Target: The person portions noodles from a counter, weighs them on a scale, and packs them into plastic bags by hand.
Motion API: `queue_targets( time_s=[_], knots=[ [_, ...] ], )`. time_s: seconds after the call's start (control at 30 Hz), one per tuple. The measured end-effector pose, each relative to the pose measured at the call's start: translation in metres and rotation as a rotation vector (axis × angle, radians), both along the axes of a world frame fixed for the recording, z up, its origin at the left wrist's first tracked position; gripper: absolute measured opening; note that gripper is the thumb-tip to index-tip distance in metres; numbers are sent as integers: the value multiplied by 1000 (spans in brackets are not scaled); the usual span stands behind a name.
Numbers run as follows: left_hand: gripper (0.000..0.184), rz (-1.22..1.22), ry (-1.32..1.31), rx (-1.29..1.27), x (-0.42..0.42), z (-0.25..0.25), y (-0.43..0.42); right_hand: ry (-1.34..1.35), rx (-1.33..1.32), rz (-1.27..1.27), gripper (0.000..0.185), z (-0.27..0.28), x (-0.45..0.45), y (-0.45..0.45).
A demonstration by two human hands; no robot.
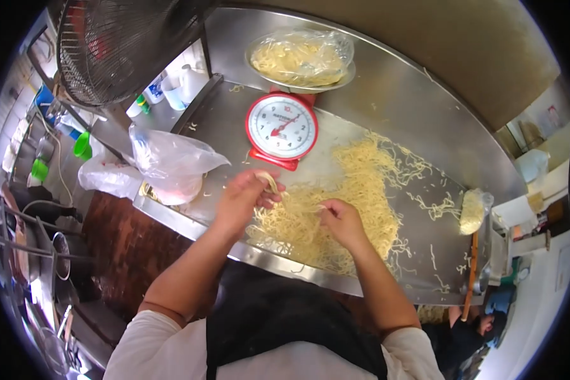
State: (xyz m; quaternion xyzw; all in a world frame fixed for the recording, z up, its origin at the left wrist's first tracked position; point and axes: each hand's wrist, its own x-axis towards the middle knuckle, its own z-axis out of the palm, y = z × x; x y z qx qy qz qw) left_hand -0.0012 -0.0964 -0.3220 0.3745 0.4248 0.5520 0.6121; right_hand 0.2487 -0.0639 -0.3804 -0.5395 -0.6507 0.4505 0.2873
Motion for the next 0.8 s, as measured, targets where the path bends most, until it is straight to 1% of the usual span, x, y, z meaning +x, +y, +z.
queue_targets(
  time_s=[0.07, 0.1, 0.2, 0.27, 0.3, 0.4, 0.43, 0.5, 0.53, 0.57, 0.6, 0.67, 0.77, 0.8],
  knots=[
    [29, -15, 34, -125, 6, -25, -11, -180, 101, 76, 17, 14, -8, -3],
    [28, -41, 63, -136, 9, -35, -17, -266, 159, 123, 16, 18, -14, -1],
    [29, -100, 160, -142, 18, -65, -31, -735, 407, 331, 15, -16, -16, -14],
    [30, -134, 248, -113, 25, -86, -33, -795, 352, 410, 15, -20, -13, -12],
    [30, -122, 266, -45, 29, -83, -35, -826, 324, 444, 16, -12, -17, -8],
    [31, -192, 508, 66, 33, -72, -34, -599, 387, 335, 18, 21, -26, -12],
    [35, -80, 617, 252, 38, -71, -34, -507, 401, 311, 19, 34, -31, -14],
    [39, -95, 472, 199, 46, -67, -31, -322, 421, 256, 21, 53, -38, -16],
    [41, -103, 398, 173, 49, -64, -29, -274, 457, 245, 22, 56, -39, -13],
    [42, -83, 381, 220, 51, -58, -27, -226, 490, 234, 22, 58, -39, -11],
    [41, -93, 448, 226, 51, -55, -25, -180, 521, 224, 23, 60, -38, -10],
    [37, -111, 582, 235, 48, -50, -19, -124, 442, 197, 22, 67, -35, -9],
    [34, -193, 675, 273, 41, -36, -12, -92, 358, 200, 24, 71, -28, -5],
    [32, -166, 647, 312, 40, -32, -11, -91, 330, 207, 26, 71, -25, -5]
  ],
)
